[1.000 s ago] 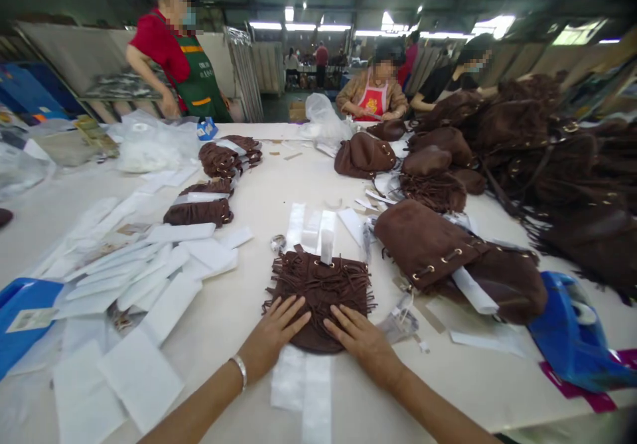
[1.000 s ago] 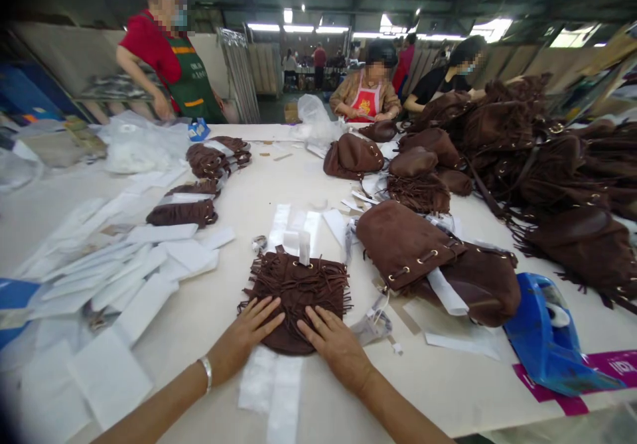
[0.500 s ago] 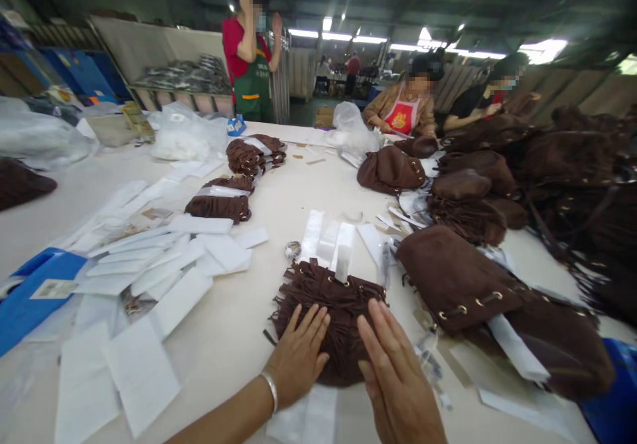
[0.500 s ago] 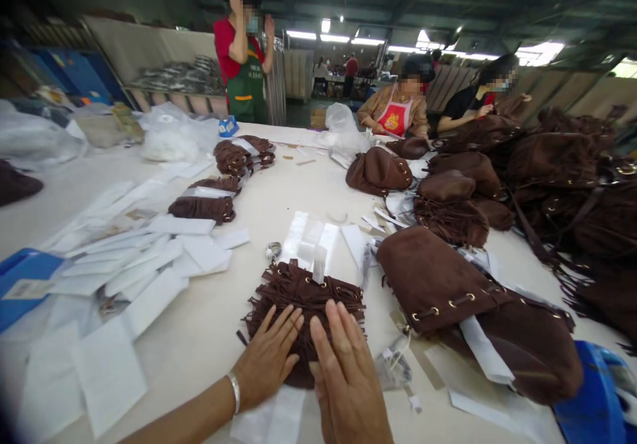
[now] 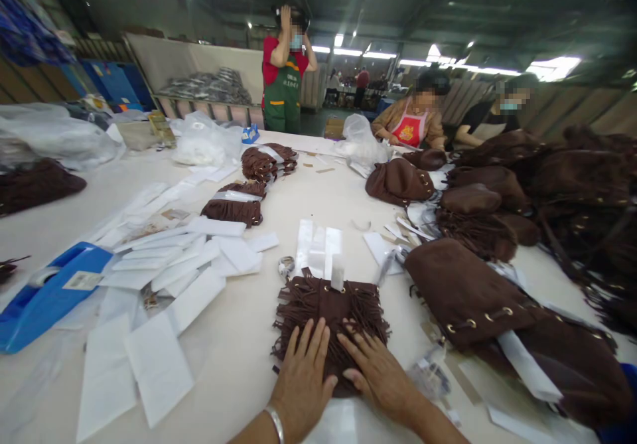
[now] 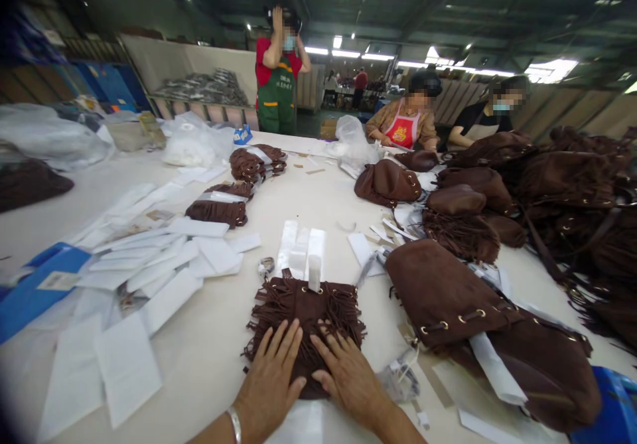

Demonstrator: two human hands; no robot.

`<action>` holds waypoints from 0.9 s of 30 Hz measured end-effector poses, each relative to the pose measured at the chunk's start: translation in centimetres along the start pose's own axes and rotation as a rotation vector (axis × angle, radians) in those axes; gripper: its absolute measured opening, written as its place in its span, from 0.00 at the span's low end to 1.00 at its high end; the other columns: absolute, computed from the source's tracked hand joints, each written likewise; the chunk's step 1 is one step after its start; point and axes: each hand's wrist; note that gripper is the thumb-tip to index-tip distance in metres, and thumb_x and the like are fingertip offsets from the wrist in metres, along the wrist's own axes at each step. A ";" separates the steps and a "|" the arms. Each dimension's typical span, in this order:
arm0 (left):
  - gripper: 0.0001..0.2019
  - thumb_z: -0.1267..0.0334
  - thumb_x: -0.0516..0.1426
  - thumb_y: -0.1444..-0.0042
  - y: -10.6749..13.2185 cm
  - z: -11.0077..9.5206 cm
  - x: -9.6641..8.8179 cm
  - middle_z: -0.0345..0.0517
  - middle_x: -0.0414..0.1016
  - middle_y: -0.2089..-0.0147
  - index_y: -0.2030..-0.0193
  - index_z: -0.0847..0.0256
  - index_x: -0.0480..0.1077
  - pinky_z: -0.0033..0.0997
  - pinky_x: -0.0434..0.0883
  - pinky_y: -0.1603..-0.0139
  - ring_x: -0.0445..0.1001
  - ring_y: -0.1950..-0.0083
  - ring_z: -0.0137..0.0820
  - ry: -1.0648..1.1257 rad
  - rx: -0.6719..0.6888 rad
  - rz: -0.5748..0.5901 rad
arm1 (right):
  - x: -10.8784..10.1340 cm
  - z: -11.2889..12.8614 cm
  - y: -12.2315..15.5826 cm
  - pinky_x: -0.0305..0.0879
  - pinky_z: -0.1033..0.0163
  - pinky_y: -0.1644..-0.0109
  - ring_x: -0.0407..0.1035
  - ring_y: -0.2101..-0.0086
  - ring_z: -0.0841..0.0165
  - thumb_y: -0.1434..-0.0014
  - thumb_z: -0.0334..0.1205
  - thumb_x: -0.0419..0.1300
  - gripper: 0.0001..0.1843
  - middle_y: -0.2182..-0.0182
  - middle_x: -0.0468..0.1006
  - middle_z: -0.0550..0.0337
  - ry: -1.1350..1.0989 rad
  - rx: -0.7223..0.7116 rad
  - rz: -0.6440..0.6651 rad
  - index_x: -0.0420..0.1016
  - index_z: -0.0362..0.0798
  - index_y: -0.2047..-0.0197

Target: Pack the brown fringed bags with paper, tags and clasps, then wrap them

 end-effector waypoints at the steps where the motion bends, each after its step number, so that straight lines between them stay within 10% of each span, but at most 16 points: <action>1: 0.38 0.56 0.53 0.41 0.1 0.0 -0.1 0.52 0.39 0.25 0.28 0.64 0.42 0.54 0.51 0.30 0.39 0.26 0.46 0.010 -0.011 -0.002 | -1.0 0.0 -0.1 0.67 0.52 0.43 0.66 0.43 0.58 0.34 0.49 0.53 0.28 0.38 0.66 0.50 -0.010 0.024 -0.009 0.60 0.52 0.33; 6: 0.39 0.59 0.53 0.41 0.3 0.2 0.4 0.59 0.40 0.26 0.28 0.69 0.40 0.53 0.51 0.30 0.41 0.26 0.46 0.073 -0.060 -0.042 | -4.7 4.9 -2.3 0.71 0.52 0.47 0.71 0.48 0.59 0.34 0.35 0.50 0.21 0.45 0.74 0.49 -0.166 0.223 -0.265 0.68 0.51 0.39; 11: 0.35 0.70 0.46 0.39 0.9 0.7 2.4 0.56 0.45 0.26 0.27 0.62 0.33 0.49 0.56 0.32 0.47 0.27 0.39 0.145 -0.051 -0.170 | -1.4 10.4 -6.0 0.60 0.50 0.35 0.49 0.34 0.61 0.32 0.38 0.46 0.30 0.32 0.53 0.51 -0.414 0.171 -0.288 0.45 0.47 0.28; 17: 0.41 0.57 0.53 0.40 0.5 0.3 1.0 0.63 0.38 0.26 0.28 0.69 0.35 0.52 0.55 0.31 0.42 0.26 0.47 0.195 -0.106 -0.102 | 2.4 3.6 -3.1 0.59 0.45 0.39 0.51 0.35 0.54 0.32 0.42 0.48 0.27 0.33 0.58 0.51 0.020 0.378 -0.148 0.55 0.52 0.31; 22: 0.40 0.53 0.53 0.38 0.5 0.3 0.2 0.61 0.38 0.26 0.28 0.68 0.37 0.52 0.53 0.31 0.42 0.26 0.46 0.175 -0.081 -0.105 | -2.2 -2.3 1.4 0.69 0.52 0.53 0.73 0.53 0.55 0.33 0.36 0.45 0.20 0.48 0.75 0.42 0.228 0.765 -0.075 0.70 0.45 0.43; 27: 0.38 0.52 0.53 0.39 0.7 0.4 0.7 0.60 0.42 0.26 0.28 0.67 0.41 0.52 0.52 0.30 0.43 0.26 0.46 0.107 -0.056 -0.100 | -6.4 0.5 -1.0 0.69 0.54 0.51 0.74 0.55 0.58 0.32 0.40 0.44 0.19 0.52 0.78 0.46 0.094 0.807 -0.331 0.71 0.46 0.45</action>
Point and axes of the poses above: each hand's wrist, its own y-axis away from the middle knuckle, its own x-axis out of the palm, z = x × y
